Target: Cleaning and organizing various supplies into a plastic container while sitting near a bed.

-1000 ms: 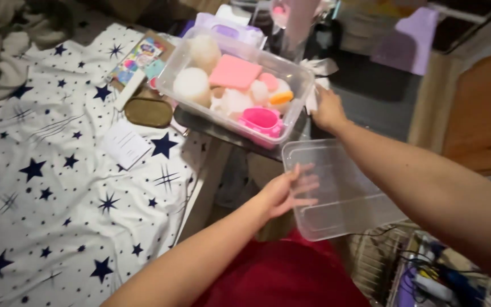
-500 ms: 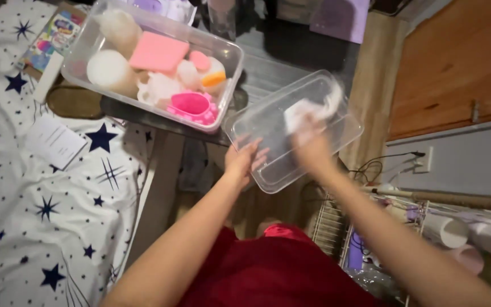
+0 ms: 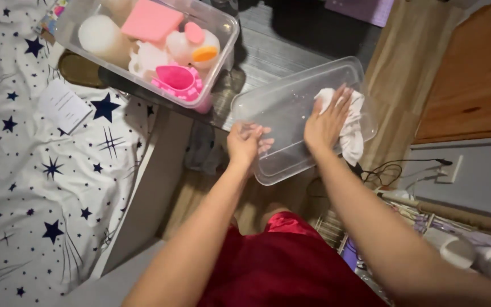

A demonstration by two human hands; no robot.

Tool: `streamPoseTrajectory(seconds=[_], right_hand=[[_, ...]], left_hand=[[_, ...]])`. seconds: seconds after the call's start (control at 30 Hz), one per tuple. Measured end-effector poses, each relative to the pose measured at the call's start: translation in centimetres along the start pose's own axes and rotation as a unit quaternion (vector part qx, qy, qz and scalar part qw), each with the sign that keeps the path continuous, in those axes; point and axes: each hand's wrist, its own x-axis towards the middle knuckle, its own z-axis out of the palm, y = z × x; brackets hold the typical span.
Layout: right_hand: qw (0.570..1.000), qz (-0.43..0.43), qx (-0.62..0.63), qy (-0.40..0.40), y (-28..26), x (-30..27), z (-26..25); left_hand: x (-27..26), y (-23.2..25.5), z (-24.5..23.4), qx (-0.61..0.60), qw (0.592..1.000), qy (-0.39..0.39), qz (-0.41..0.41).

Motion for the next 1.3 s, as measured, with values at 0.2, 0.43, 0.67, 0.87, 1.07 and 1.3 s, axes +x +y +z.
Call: streamPoseTrajectory(seconds=[0.2,0.43,0.67,0.87,1.07,1.3], right_hand=[[0.928,-0.084,0.22,-0.288,-8.6,-6.4,-5.9],[0.949,-0.286,-0.125,0.041,-0.1,3.3,-3.3],[0.991,0.042,-0.01,-0.128,-2.7,1.1,-4.0],[0.925,-0.267,0.229,-0.143,-11.0,-3.3,-3.7],[0.925,-0.243,0.209,-0.204,-4.3,3.0,-2.8],[0.963,-0.134,0.227,-0.056,-2.0,5.3,-5.6]], left_hand=[[6.0,-6.3,-2.7,0.056,0.994,0.047,0.085],[2.6,2.0,-1.4,0.018,0.997,0.057,-0.043],[2.5,2.7,-2.3,0.02,0.997,0.06,-0.053],[2.0,4.1,-1.6,0.028,0.993,0.101,-0.048],[2.4,5.9,-1.9,0.034,0.996,0.076,-0.028],[2.8,5.6,-1.8,0.041,0.995,0.069,-0.058]])
